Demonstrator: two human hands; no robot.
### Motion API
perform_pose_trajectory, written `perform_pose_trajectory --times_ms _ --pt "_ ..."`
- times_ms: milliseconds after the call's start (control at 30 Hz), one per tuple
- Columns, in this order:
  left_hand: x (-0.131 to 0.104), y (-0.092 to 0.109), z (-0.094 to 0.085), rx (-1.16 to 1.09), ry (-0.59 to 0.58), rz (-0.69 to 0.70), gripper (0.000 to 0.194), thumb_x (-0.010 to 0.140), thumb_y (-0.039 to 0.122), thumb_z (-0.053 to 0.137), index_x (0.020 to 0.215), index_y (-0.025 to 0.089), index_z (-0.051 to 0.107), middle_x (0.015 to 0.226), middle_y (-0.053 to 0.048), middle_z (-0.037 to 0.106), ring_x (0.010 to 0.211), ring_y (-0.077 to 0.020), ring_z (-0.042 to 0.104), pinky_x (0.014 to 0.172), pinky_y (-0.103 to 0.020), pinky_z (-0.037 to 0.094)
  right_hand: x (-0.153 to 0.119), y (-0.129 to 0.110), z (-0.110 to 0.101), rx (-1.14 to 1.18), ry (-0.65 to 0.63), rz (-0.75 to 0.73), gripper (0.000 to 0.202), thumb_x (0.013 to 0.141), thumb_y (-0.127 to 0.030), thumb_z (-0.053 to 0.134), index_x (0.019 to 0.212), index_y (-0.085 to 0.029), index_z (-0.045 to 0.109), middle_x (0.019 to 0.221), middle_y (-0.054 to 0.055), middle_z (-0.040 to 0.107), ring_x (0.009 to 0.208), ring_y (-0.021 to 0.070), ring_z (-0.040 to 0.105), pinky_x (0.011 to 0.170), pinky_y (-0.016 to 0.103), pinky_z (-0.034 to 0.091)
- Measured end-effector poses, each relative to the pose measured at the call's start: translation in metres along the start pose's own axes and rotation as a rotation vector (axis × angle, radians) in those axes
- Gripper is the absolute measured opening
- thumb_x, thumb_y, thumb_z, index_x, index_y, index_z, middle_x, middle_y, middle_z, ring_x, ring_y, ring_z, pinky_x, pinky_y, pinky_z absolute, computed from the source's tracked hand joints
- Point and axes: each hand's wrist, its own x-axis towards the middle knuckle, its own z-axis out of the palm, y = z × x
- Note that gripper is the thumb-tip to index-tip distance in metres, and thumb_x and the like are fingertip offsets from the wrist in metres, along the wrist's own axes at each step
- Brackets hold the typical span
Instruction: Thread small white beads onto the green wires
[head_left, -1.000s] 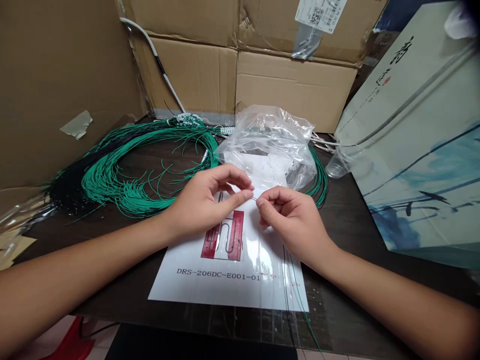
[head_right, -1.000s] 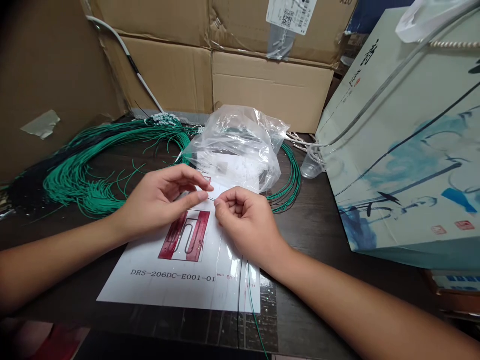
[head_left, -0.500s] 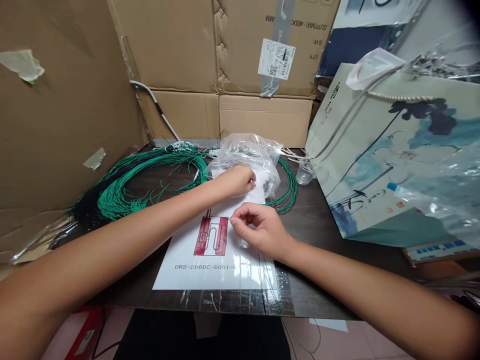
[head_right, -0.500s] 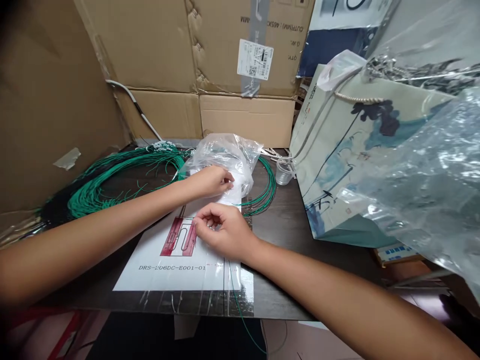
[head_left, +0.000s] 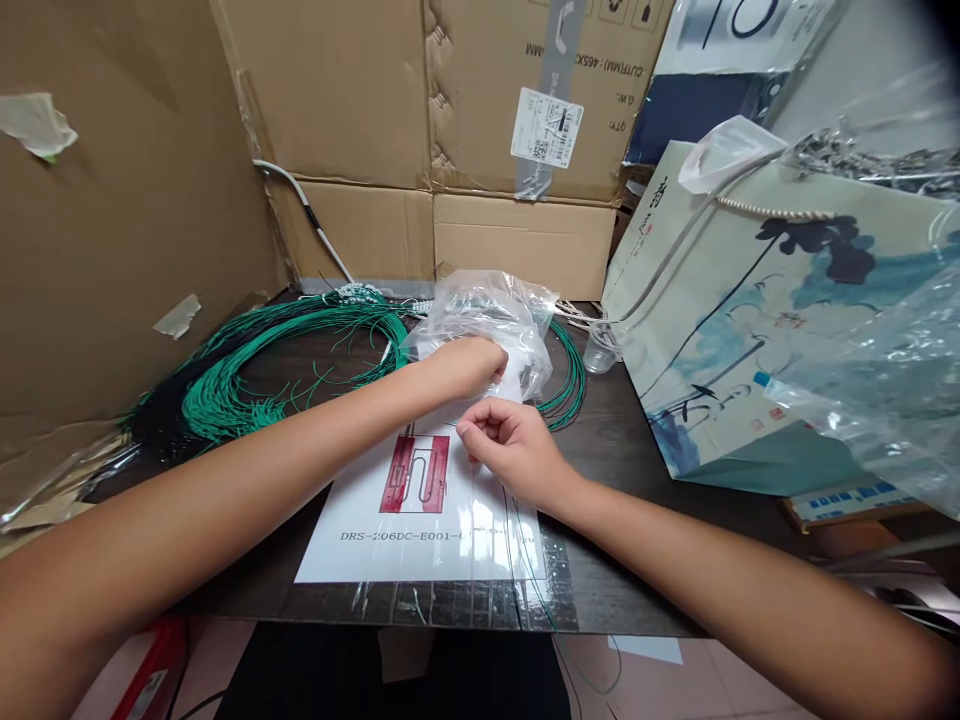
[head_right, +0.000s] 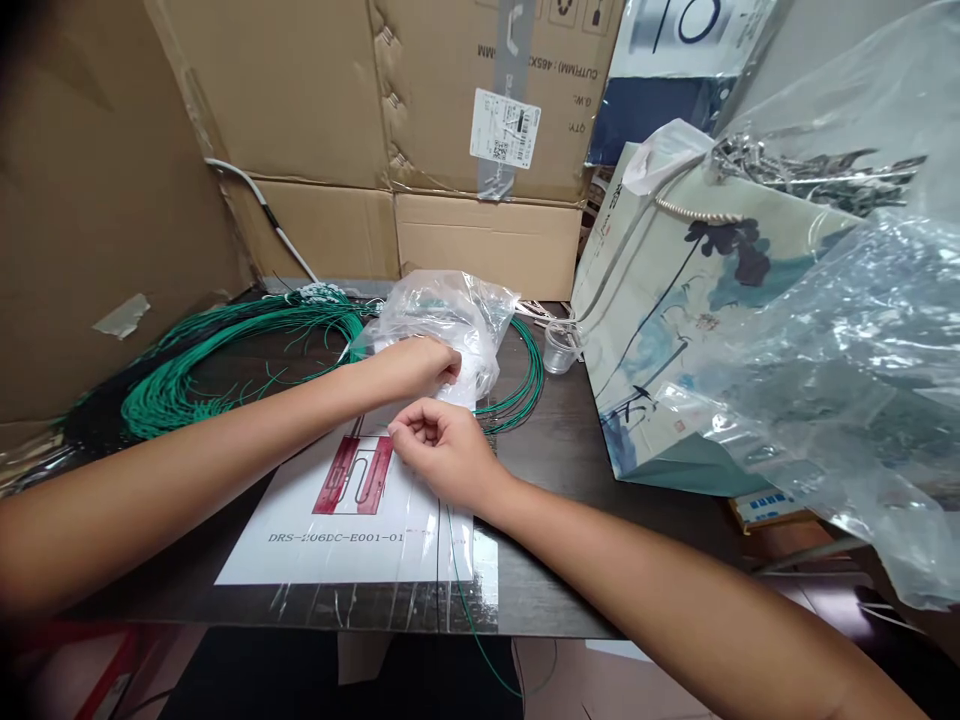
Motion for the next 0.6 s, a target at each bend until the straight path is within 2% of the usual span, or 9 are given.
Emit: perform_pose_trajectory --times_ms 167,400,467,600 --pt "-0.004 0.004 -0.005 0.014 -0.001 0.073 0.019 0.081 0.012 0.055 0.088 0.012 0.072 0.080 -0.010 0.071 0.069 -0.0167 0.058 0.063 -0.028 0.036 0.000 -0.001 0.000 0.015 0.041 -0.011 0.018 0.083 -0.033 0.066 0.078 -0.017 0.059 0.064 -0.003 0.055 0.057 0.0087 0.051 0.054 0.023 0.040" --pt "-0.027 0.003 -0.008 -0.164 0.103 0.150 0.021 0.082 0.006 0.052 0.092 0.014 0.069 0.088 -0.006 0.072 0.078 -0.0148 0.062 0.069 -0.025 0.043 0.000 -0.005 0.000 0.047 0.107 -0.008 0.020 0.081 -0.035 0.068 0.077 -0.017 0.059 0.062 -0.004 0.055 0.055 0.0088 0.052 0.055 0.023 0.042" --pt "-0.041 0.004 -0.012 -0.327 0.153 0.122 0.018 0.084 0.008 0.053 0.088 0.015 0.068 0.087 -0.005 0.072 0.079 -0.0135 0.064 0.071 -0.025 0.046 0.000 -0.006 -0.001 0.032 0.153 -0.028 0.020 0.082 -0.035 0.067 0.078 -0.017 0.060 0.061 -0.004 0.056 0.055 0.0085 0.051 0.054 0.023 0.042" --pt "-0.073 0.006 -0.017 -0.889 0.183 -0.030 0.006 0.084 0.019 0.066 0.081 0.015 0.069 0.085 -0.004 0.071 0.082 -0.0136 0.066 0.078 -0.026 0.051 0.001 -0.006 -0.003 0.025 0.249 -0.030 0.021 0.083 -0.036 0.068 0.078 -0.016 0.062 0.060 -0.003 0.057 0.053 0.0080 0.050 0.051 0.021 0.040"
